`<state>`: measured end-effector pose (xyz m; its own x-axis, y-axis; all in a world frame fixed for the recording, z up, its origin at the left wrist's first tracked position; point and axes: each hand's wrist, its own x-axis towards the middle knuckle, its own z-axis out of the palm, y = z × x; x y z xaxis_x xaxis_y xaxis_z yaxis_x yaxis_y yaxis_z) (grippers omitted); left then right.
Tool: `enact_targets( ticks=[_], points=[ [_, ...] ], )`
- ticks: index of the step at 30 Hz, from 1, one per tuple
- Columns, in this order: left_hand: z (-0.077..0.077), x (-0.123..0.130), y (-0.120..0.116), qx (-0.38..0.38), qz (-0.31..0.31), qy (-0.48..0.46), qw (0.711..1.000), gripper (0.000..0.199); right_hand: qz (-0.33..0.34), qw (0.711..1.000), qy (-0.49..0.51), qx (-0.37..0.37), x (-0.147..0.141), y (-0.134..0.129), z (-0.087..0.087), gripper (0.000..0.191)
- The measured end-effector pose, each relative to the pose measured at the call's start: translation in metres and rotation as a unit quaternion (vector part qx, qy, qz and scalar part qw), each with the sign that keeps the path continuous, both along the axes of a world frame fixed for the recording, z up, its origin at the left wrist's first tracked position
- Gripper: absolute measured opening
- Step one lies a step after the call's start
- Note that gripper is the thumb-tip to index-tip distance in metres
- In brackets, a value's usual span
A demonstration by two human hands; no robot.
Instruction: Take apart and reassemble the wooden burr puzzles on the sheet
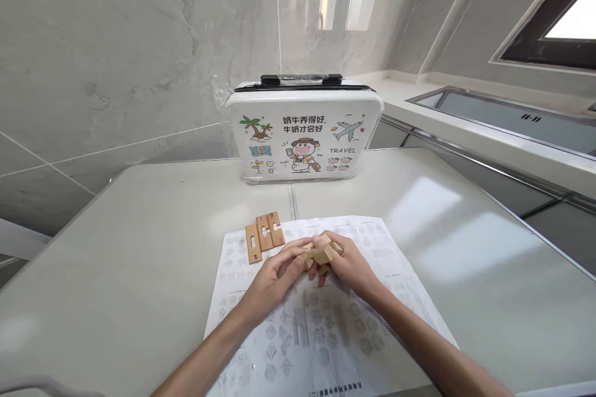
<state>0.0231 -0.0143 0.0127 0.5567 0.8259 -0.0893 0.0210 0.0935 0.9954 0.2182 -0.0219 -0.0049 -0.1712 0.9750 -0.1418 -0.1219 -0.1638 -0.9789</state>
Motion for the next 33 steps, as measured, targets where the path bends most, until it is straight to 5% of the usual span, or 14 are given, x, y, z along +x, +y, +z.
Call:
enact_targets(
  ticks=[6,13,18,23,33],
  points=[
    [0.004,0.006,0.0,-0.004,-0.02,-0.013,1.0,0.043,0.031,0.999,0.021,-0.017,0.0,-0.003,0.005,0.047],
    [-0.005,0.004,0.001,-0.05,0.052,0.021,0.997,0.043,-0.054,0.994,0.097,-0.026,0.007,0.005,0.0,0.046],
    [-0.011,0.003,0.006,-0.14,0.11,-0.08,0.981,0.047,-0.058,0.972,0.217,-0.065,0.014,0.012,-0.002,0.043],
    [-0.011,0.003,0.007,-0.208,0.129,-0.149,0.958,0.041,-0.075,0.969,0.225,-0.069,0.014,0.012,-0.009,0.046],
    [-0.016,0.003,0.006,-0.105,0.137,-0.061,0.983,0.04,0.049,0.981,0.182,-0.042,0.01,0.002,0.004,0.038]
  ],
)
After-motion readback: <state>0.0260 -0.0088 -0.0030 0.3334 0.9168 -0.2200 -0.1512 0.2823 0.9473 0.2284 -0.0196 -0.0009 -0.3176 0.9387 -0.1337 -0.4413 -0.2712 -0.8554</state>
